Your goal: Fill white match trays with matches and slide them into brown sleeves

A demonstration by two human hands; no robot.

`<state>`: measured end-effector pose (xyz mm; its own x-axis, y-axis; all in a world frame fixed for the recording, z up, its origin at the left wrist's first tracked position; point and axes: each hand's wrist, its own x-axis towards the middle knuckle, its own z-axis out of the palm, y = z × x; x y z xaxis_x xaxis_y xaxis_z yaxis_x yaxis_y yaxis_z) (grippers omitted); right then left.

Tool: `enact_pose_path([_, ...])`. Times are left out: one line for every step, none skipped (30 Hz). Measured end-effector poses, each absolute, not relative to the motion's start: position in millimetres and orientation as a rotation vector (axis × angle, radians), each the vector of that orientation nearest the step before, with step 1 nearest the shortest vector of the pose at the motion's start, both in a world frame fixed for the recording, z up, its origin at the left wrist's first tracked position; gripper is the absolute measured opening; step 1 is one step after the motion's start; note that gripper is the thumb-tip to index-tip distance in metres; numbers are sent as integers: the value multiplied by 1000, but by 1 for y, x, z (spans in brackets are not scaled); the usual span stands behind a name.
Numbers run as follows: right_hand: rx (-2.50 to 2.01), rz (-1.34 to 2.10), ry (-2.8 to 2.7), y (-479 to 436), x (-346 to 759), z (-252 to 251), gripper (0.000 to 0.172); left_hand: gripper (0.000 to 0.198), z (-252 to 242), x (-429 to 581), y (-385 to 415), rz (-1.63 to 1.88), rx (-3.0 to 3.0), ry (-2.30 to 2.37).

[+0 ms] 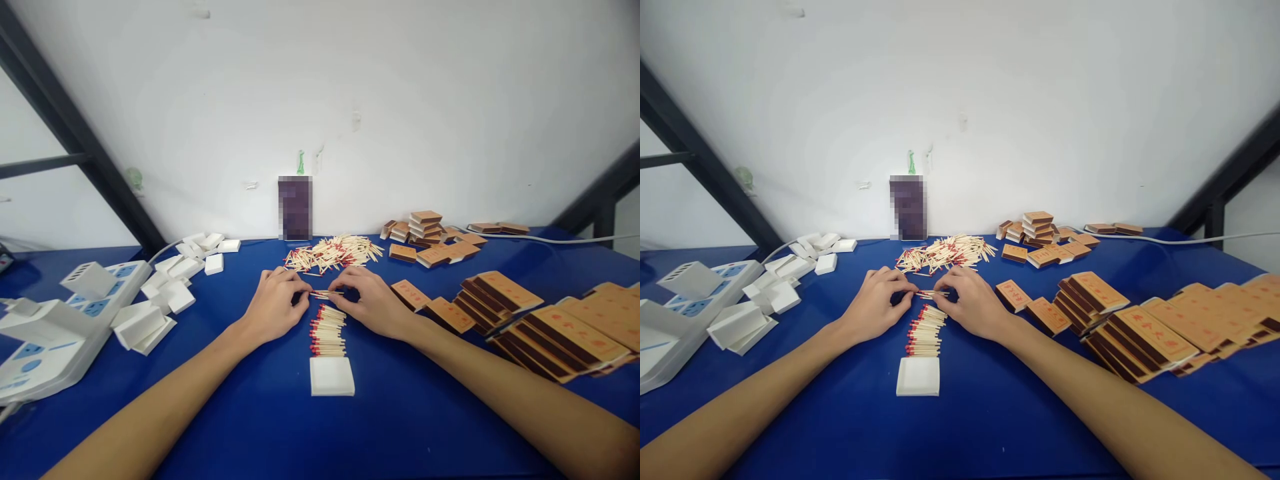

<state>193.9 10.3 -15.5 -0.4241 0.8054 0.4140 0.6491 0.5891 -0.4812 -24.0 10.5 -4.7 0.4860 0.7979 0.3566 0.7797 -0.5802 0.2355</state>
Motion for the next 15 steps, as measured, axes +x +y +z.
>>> enact_pose_path([-1153, 339, -2199, 11, 193, -15, 10, 21, -5, -24, 11, 679, 2674, 1406])
enact_pose_path([-1156, 349, -2197, 12, 193, -15, 9, 21, -5, -24, 11, 682, 2676, 1396])
enact_pose_path([-1161, 358, -2198, 13, 193, -14, 9, 22, -5, -24, 11, 682, 2679, 1386])
enact_pose_path([-1172, 363, -2194, 14, 192, -14, 8, 22, -5, -24, 10, 679, 2682, 1378])
enact_pose_path([-1188, 366, -2190, 15, 192, -14, 9, 23, -5, -24, 10, 674, 2683, 1370])
enact_pose_path([-1207, 368, -2185, 16, 192, -13, 10, 23, -5, -24, 10, 668, 2685, 1364])
enact_pose_path([-1225, 367, -2177, 16, 192, -13, 10, 24, -5, -24, 10, 665, 2684, 1360])
enact_pose_path([-1238, 365, -2168, 17, 192, -13, 11, 24, -5, -24, 10, 666, 2683, 1362])
enact_pose_path([-1244, 363, -2160, 18, 192, -13, 11, 24, -5, -24, 10, 671, 2679, 1373])
enact_pose_path([-1245, 361, -2153, 18, 192, -13, 11, 24, -4, -24, 10, 679, 2673, 1392])
enact_pose_path([-1243, 363, -2148, 19, 192, -13, 11, 25, -4, -24, 10, 685, 2666, 1419])
enact_pose_path([-1242, 366, -2142, 19, 192, -13, 10, 25, -4, -24, 10, 687, 2658, 1451])
enact_pose_path([-1243, 371, -2139, 20, 192, -13, 9, 26, -4, -24, 10, 685, 2650, 1483])
enact_pose_path([-1246, 374, -2137, 20, 193, -14, 9, 27, -4, -24, 10, 680, 2647, 1506])
enact_pose_path([-1248, 375, -2139, 20, 193, -14, 11, 28, -3, -24, 10, 674, 2647, 1515])
